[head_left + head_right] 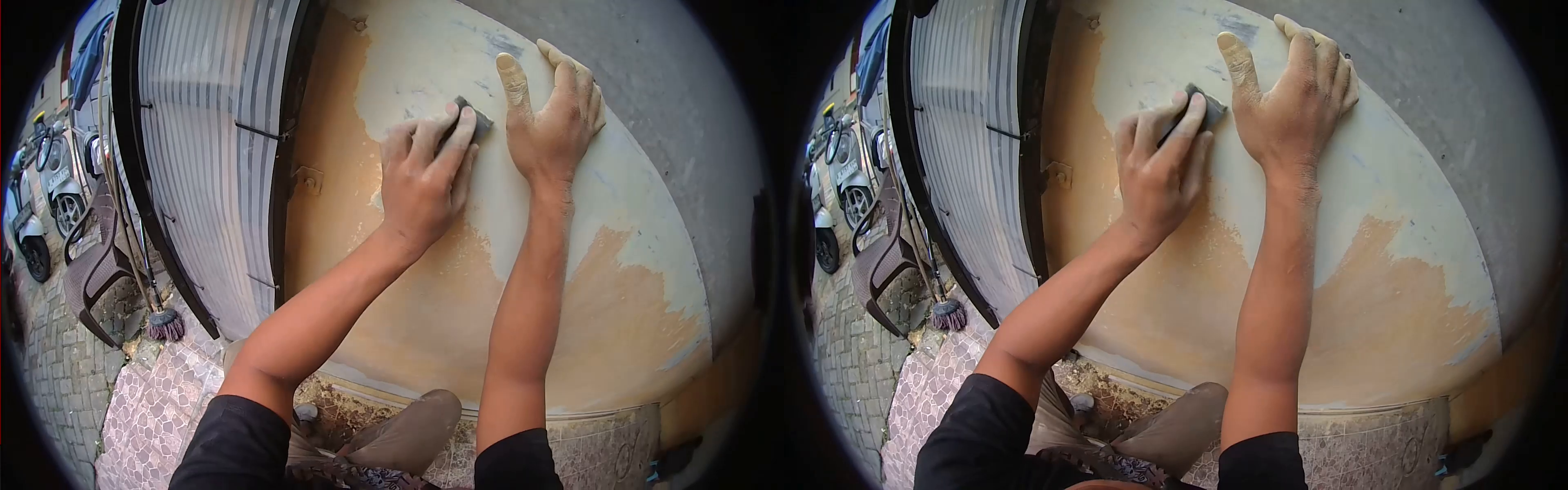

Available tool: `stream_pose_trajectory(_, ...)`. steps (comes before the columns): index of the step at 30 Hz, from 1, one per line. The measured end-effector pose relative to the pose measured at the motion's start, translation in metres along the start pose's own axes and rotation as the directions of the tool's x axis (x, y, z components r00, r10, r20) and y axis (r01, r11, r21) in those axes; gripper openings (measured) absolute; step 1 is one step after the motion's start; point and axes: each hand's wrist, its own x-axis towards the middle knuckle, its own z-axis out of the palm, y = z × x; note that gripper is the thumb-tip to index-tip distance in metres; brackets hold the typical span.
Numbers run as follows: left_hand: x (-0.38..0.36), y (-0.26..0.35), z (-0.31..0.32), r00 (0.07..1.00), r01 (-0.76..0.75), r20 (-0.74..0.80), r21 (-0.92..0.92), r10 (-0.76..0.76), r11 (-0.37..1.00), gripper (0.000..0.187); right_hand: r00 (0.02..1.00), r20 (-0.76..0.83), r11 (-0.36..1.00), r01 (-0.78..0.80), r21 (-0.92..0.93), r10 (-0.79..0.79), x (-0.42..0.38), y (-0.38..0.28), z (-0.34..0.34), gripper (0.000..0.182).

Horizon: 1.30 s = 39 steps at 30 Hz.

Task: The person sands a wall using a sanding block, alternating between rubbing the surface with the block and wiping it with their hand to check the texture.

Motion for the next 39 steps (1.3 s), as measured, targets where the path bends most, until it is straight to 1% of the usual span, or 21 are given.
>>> stream_pose_trajectory(2, -0.039, 0.003, -0.01, 0.968, -0.169, 0.195, 0.055, 0.155, 0.984, 0.045, 0.999, 0.032, 0.999, 0.043, -0.027, -0.043, 0.003, 0.005, -0.005, 0.062)
stream_pose_trajectory(4, -0.081, -0.009, -0.03, 0.887, -0.351, 0.339, 0.058, 0.313, 0.934, 0.045, 0.995, 0.064, 0.995, 0.085, -0.053, -0.081, 0.006, 0.017, -0.014, 0.062)
stream_pose_trajectory(6, -0.073, -0.018, -0.041, 0.872, -0.347, 0.376, 0.022, 0.314, 0.937, 0.045, 0.973, 0.2, 0.99, 0.097, 0.102, -0.116, 0.013, 0.037, -0.023, 0.06)
stream_pose_trajectory(7, -0.067, -0.018, -0.045, 0.852, -0.334, 0.421, -0.017, 0.31, 0.942, 0.045, 0.973, 0.199, 0.989, 0.095, 0.113, -0.117, 0.011, 0.043, -0.026, 0.059)
stream_pose_trajectory(8, -0.051, -0.015, -0.042, 0.855, -0.327, 0.422, -0.016, 0.302, 0.945, 0.045, 0.971, 0.206, 0.988, 0.098, 0.116, -0.121, 0.008, 0.043, -0.025, 0.059)
stream_pose_trajectory(10, -0.011, -0.014, -0.024, 0.985, -0.098, 0.144, 0.003, 0.097, 0.995, 0.045, 0.975, 0.076, 0.976, 0.203, 0.081, -0.21, -0.001, 0.041, -0.024, 0.06)
stream_pose_trajectory(11, -0.009, -0.011, -0.016, 0.984, -0.089, 0.153, 0.002, 0.088, 0.996, 0.045, 0.974, 0.088, 0.976, 0.199, 0.084, -0.207, -0.003, 0.038, -0.023, 0.06)
stream_pose_trajectory(13, -0.009, -0.005, -0.006, 1.0, -0.008, -0.002, 0.058, 0.008, 0.998, 0.046, 0.987, 0.035, 0.987, 0.158, -0.019, -0.157, -0.004, 0.029, -0.018, 0.063)
stream_pose_trajectory(16, -0.084, -0.003, -0.024, 0.951, -0.189, 0.252, 0.02, 0.178, 0.982, 0.044, 0.997, 0.059, 0.997, 0.057, -0.057, -0.053, -0.006, 0.025, -0.014, 0.064)
stream_pose_trajectory(20, -0.109, -0.019, -0.042, 0.922, -0.213, 0.334, 0.014, 0.196, 0.977, 0.042, 0.999, 0.038, 0.999, 0.015, -0.036, -0.014, -0.003, 0.021, -0.013, 0.062)
stream_pose_trajectory(22, -0.06, -0.014, -0.037, 0.954, -0.152, 0.267, 0.031, 0.139, 0.988, 0.042, 0.999, 0.035, 1.0, -0.005, 0.005, 0.005, -0.002, 0.019, -0.014, 0.062)
stream_pose_trajectory(24, -0.011, -0.014, -0.025, 0.995, 0.006, 0.098, 0.015, -0.007, 1.0, 0.042, 1.0, 0.028, 1.0, -0.008, 0.025, 0.008, -0.002, 0.019, -0.012, 0.062)
stream_pose_trajectory(25, -0.011, -0.012, -0.02, 0.994, 0.01, 0.105, 0.022, -0.012, 1.0, 0.042, 1.0, 0.013, 0.999, -0.008, 0.038, 0.007, -0.002, 0.02, -0.011, 0.062)
stream_pose_trajectory(27, -0.017, -0.012, -0.01, 0.999, -0.039, -0.005, 0.073, 0.04, 0.997, 0.042, 0.999, 0.029, 0.999, -0.019, 0.04, 0.018, -0.003, 0.021, -0.011, 0.062)
stream_pose_trajectory(29, -0.081, -0.009, -0.023, 0.962, -0.169, 0.229, 0.07, 0.149, 0.983, 0.046, 0.999, 0.028, 0.999, -0.027, 0.04, 0.026, -0.002, 0.022, -0.01, 0.062)
stream_pose_trajectory(30, -0.11, -0.011, -0.036, 0.916, -0.289, 0.303, 0.05, 0.261, 0.956, 0.044, 0.999, 0.024, 1.0, -0.026, 0.014, 0.026, -0.003, 0.022, -0.009, 0.063)
stream_pose_trajectory(32, -0.141, -0.022, -0.055, 0.891, -0.332, 0.34, 0.04, 0.299, 0.942, 0.045, 1.0, 0.013, 1.0, -0.017, -0.007, 0.017, -0.005, 0.022, -0.009, 0.063)
stream_pose_trajectory(34, -0.135, -0.027, -0.063, 0.885, -0.277, 0.402, 0.05, 0.234, 0.96, 0.042, 0.998, 0.045, 0.999, -0.042, 0.014, 0.042, -0.004, 0.022, -0.01, 0.063)
stream_pose_trajectory(35, -0.117, -0.028, -0.059, 0.918, -0.222, 0.354, 0.087, 0.178, 0.971, 0.041, 0.998, 0.049, 0.999, -0.036, 0.017, 0.035, -0.003, 0.022, -0.01, 0.063)
stream_pose_trajectory(37, -0.062, -0.023, -0.051, 0.982, -0.019, 0.189, 0.062, 0.007, 0.998, 0.043, 1.0, 0.016, 0.999, -0.008, 0.044, 0.007, -0.003, 0.023, -0.01, 0.066)
stream_pose_trajectory(39, -0.029, -0.034, -0.035, 0.995, 0.1, 0.003, 0.044, -0.101, 0.994, 0.043, 1.0, 0.013, 0.999, -0.015, 0.044, 0.014, -0.003, 0.022, -0.008, 0.066)
